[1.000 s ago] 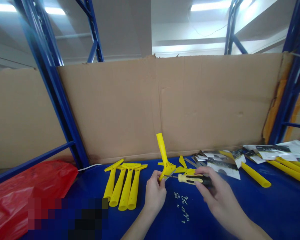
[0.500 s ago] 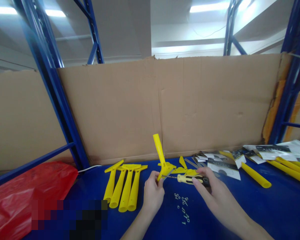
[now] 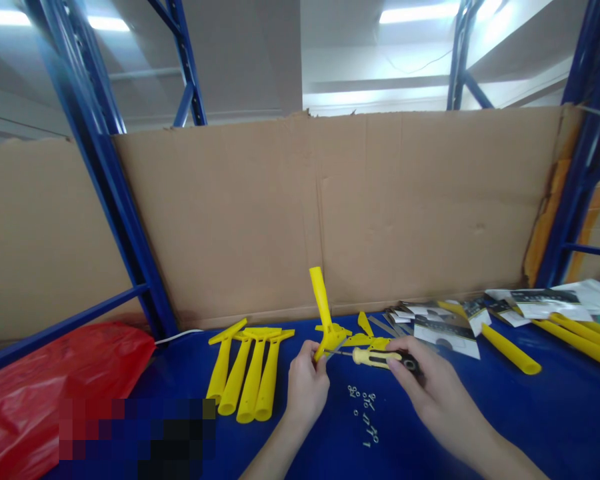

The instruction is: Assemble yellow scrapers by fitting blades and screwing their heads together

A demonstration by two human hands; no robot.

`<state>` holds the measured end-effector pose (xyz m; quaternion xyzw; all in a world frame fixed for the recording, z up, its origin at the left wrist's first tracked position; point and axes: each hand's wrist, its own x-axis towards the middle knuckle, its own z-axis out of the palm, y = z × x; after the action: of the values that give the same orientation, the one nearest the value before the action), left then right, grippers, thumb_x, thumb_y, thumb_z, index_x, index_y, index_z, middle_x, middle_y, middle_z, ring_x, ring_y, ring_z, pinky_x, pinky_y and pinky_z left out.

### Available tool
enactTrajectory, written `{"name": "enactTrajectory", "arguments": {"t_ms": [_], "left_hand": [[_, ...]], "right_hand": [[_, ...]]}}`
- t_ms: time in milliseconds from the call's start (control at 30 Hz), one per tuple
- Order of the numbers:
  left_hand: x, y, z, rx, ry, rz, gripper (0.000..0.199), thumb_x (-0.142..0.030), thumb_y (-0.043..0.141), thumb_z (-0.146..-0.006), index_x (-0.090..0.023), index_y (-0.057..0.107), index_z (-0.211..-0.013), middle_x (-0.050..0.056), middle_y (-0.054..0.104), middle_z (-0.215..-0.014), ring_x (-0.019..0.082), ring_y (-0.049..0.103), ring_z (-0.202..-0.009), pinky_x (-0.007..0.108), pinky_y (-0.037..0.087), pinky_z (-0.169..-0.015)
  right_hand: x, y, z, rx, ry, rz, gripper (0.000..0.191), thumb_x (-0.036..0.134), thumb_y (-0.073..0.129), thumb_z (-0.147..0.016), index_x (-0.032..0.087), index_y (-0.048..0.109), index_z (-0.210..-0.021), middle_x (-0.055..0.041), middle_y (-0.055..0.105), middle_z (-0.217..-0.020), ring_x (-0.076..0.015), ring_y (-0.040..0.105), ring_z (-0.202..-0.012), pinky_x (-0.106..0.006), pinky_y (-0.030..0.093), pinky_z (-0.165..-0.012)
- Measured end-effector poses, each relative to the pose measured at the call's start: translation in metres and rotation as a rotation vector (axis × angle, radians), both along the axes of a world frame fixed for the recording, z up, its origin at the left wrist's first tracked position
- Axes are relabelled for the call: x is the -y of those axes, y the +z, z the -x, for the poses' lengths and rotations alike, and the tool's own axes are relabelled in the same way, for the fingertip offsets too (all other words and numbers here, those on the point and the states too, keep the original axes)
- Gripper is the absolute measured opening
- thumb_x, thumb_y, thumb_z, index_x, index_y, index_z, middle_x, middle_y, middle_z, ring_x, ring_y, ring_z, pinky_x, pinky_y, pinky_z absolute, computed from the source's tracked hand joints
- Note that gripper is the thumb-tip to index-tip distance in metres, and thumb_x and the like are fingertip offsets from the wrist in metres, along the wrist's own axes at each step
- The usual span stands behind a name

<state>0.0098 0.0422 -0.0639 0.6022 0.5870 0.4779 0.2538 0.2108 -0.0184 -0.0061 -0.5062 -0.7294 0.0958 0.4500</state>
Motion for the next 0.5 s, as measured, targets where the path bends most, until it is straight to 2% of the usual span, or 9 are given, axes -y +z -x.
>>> {"name": "enactTrajectory", "arguments": {"t_ms": [67,100,200,233,267,333,400,433,500], "left_hand": [[-0.0001,-0.0005,0.0001,0.004,-0.006,-0.005,0.003,-0.024,0.055,-0.08,-0.02,0.055,-0.08,-0.001,0.062,-0.067,0.012,0.059,-0.054,0.02,0.044,-0.05],[-0.0001,-0.0008,0.0002,0.01,-0.008,-0.01,0.004,-0.024,0.055,-0.08,-0.02,0.055,-0.08,-0.001,0.062,-0.068,0.012,0.059,-0.053,0.02,0.044,-0.049],[0.0,-0.0012,0.0009,0.037,-0.007,-0.017,0.004,-0.024,0.055,-0.08,-0.02,0.055,-0.081,0.0,0.062,-0.068,0.012,0.058,-0.052,0.02,0.043,-0.048],[0.0001,-0.0011,0.0011,0.044,-0.004,-0.017,0.004,-0.024,0.054,-0.08,-0.02,0.055,-0.081,0.0,0.062,-0.068,0.012,0.058,-0.052,0.02,0.043,-0.048],[0.0003,-0.0007,0.0013,0.05,-0.002,-0.018,0.004,-0.024,0.054,-0.08,-0.02,0.056,-0.081,0.0,0.062,-0.067,0.013,0.059,-0.053,0.02,0.043,-0.047],[0.0007,0.0002,0.0016,0.052,-0.014,-0.025,0.005,-0.024,0.055,-0.08,-0.02,0.056,-0.081,0.0,0.062,-0.066,0.013,0.059,-0.053,0.02,0.044,-0.048],[0.0007,0.001,0.002,0.042,-0.023,-0.036,0.004,-0.023,0.055,-0.08,-0.02,0.056,-0.082,0.0,0.062,-0.067,0.013,0.059,-0.054,0.021,0.045,-0.049],[0.0004,0.0012,0.0024,0.035,-0.02,-0.041,0.004,-0.023,0.055,-0.08,-0.02,0.056,-0.082,0.0,0.062,-0.067,0.013,0.059,-0.054,0.021,0.045,-0.05],[-0.0005,0.0014,0.0031,0.021,-0.003,-0.044,0.002,-0.021,0.054,-0.08,-0.02,0.056,-0.081,0.0,0.062,-0.068,0.013,0.059,-0.053,0.021,0.045,-0.05]], "right_hand": [[0.0001,-0.0004,0.0001,-0.006,-0.015,0.074,0.033,0.046,0.034,-0.093,0.023,0.053,-0.079,0.002,0.056,-0.056,-0.0163,0.056,-0.05,-0.028,0.043,-0.051],[0.0002,-0.0009,-0.0001,-0.028,-0.038,0.092,0.033,0.047,0.033,-0.093,0.023,0.053,-0.084,0.002,0.056,-0.057,-0.0164,0.057,-0.05,-0.028,0.043,-0.05],[0.0,-0.0028,-0.0016,-0.104,-0.03,0.085,0.037,0.044,0.041,-0.09,0.023,0.04,-0.12,-0.005,0.064,-0.092,-0.0171,0.063,-0.064,-0.029,0.048,-0.055],[-0.0002,-0.0031,-0.0018,-0.115,-0.005,0.077,0.041,0.042,0.044,-0.089,0.024,0.036,-0.124,-0.0064,0.063,-0.1,-0.0171,0.063,-0.066,-0.029,0.049,-0.056],[-0.0004,-0.0029,-0.0018,-0.11,0.023,0.08,0.038,0.041,0.045,-0.088,0.024,0.038,-0.121,-0.006,0.062,-0.1,-0.0169,0.063,-0.066,-0.029,0.049,-0.056],[-0.0008,-0.0015,-0.0007,-0.084,0.051,0.102,0.022,0.041,0.042,-0.09,0.024,0.049,-0.101,-0.0014,0.062,-0.081,-0.0168,0.06,-0.06,-0.028,0.047,-0.055],[-0.0008,0.0001,0.0009,-0.067,0.035,0.129,0.027,0.043,0.034,-0.093,0.024,0.051,-0.086,0.0016,0.057,-0.064,-0.0172,0.058,-0.056,-0.028,0.045,-0.053],[-0.0007,0.0006,0.0014,-0.071,0.019,0.136,0.029,0.044,0.031,-0.094,0.024,0.051,-0.088,0.0015,0.058,-0.064,-0.0172,0.058,-0.055,-0.028,0.045,-0.053],[-0.0006,0.0006,0.0016,-0.091,0.001,0.116,0.027,0.043,0.034,-0.093,0.024,0.049,-0.104,-0.0012,0.063,-0.079,-0.0164,0.059,-0.057,-0.028,0.047,-0.053]]}}
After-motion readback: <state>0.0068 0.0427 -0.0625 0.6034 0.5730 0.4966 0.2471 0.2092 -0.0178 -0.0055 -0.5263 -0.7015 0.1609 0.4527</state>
